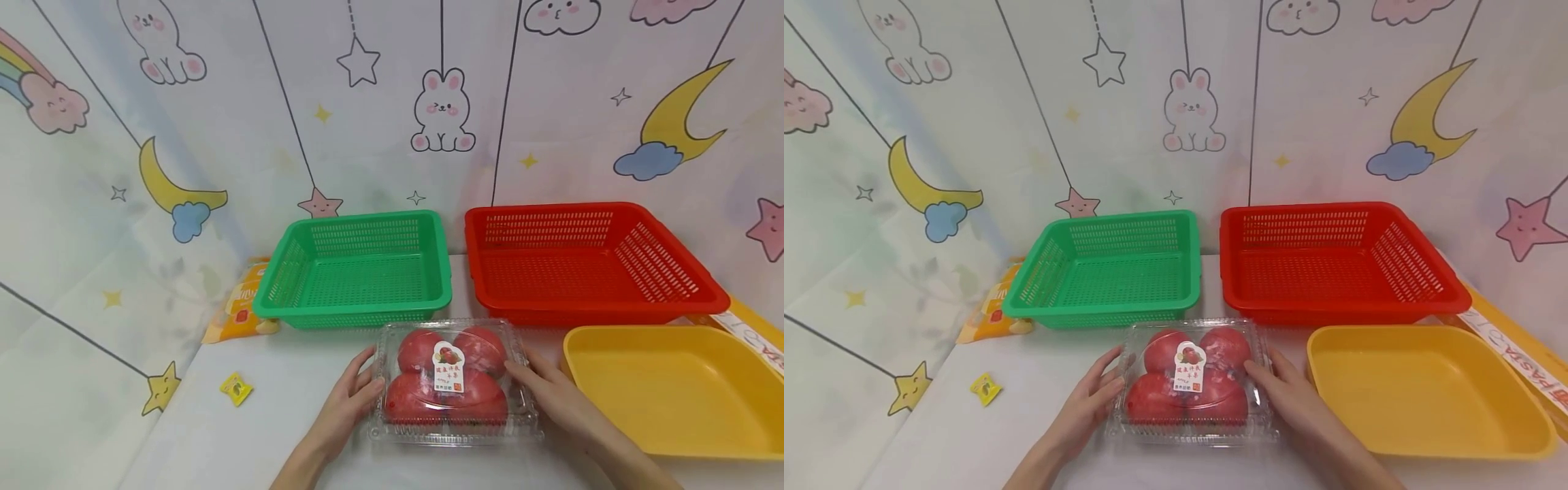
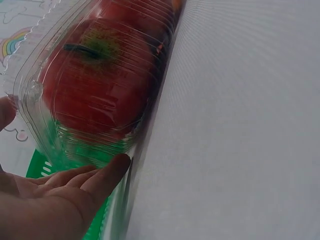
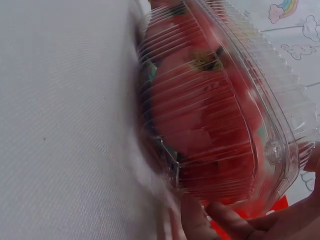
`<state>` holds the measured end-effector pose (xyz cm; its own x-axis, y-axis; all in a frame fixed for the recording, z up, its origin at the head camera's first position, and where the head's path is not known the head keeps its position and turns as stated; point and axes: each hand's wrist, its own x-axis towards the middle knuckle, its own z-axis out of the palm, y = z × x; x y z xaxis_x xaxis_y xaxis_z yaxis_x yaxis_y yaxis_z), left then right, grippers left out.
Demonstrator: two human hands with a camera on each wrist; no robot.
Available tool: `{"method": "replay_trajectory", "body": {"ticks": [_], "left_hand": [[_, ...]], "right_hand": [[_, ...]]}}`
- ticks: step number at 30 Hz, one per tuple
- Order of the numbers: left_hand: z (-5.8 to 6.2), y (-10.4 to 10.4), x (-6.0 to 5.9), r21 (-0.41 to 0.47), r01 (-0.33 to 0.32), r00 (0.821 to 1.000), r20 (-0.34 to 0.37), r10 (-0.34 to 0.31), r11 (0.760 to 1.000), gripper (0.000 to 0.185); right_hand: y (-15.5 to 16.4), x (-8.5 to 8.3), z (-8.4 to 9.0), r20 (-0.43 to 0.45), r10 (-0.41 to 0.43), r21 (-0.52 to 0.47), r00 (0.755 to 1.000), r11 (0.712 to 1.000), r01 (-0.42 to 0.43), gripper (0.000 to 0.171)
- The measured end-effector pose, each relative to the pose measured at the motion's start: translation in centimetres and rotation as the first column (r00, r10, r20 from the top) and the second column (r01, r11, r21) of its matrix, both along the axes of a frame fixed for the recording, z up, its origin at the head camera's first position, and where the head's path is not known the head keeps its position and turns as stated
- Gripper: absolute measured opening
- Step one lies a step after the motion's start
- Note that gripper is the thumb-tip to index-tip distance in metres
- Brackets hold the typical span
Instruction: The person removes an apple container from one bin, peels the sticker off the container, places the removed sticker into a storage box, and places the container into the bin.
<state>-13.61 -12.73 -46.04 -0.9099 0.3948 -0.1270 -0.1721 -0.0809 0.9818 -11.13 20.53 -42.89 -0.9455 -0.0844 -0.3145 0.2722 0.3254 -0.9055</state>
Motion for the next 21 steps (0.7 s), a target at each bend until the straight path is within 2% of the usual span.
{"method": "replay_trajectory", "body": {"ticks": [6, 10, 15, 18, 21], "left_hand": [[-0.1, -0.1, -0.2, -0.04, -0.01, 0.999, -0.033, 0.009, 0.999, 0.073], [-0.1, 0.0, -0.7, -0.069, -0.027, 0.995, -0.094, 0.021, 0.997, 0.072], [-0.4, 0.1, -1.7, -0.075, -0.086, 0.978, -0.194, 0.07, 0.993, 0.07], [-0.5, 0.2, -2.5, -0.074, -0.104, 0.97, -0.229, 0.084, 0.992, 0.068], [-0.5, 0.4, -3.1, -0.089, -0.112, 0.967, -0.238, 0.088, 0.99, 0.066]], "right_hand": [[0.2, 0.0, 0.1, 0.041, -0.001, -0.054, 0.999, 0.999, 0.003, 0.076], [0.8, 0.0, 1.0, 0.042, -0.001, -0.05, 0.999, 0.999, 0.004, 0.08], [1.0, 0.0, 3.1, -0.092, -0.006, 0.029, 0.996, 1.0, 0.008, 0.083], [0.5, -0.3, 4.5, -0.195, 0.01, 0.124, 0.981, 0.992, 0.015, 0.079], [-0.5, -0.9, 5.8, -0.261, 0.045, 0.193, 0.964, 0.981, 0.006, 0.071]]}}
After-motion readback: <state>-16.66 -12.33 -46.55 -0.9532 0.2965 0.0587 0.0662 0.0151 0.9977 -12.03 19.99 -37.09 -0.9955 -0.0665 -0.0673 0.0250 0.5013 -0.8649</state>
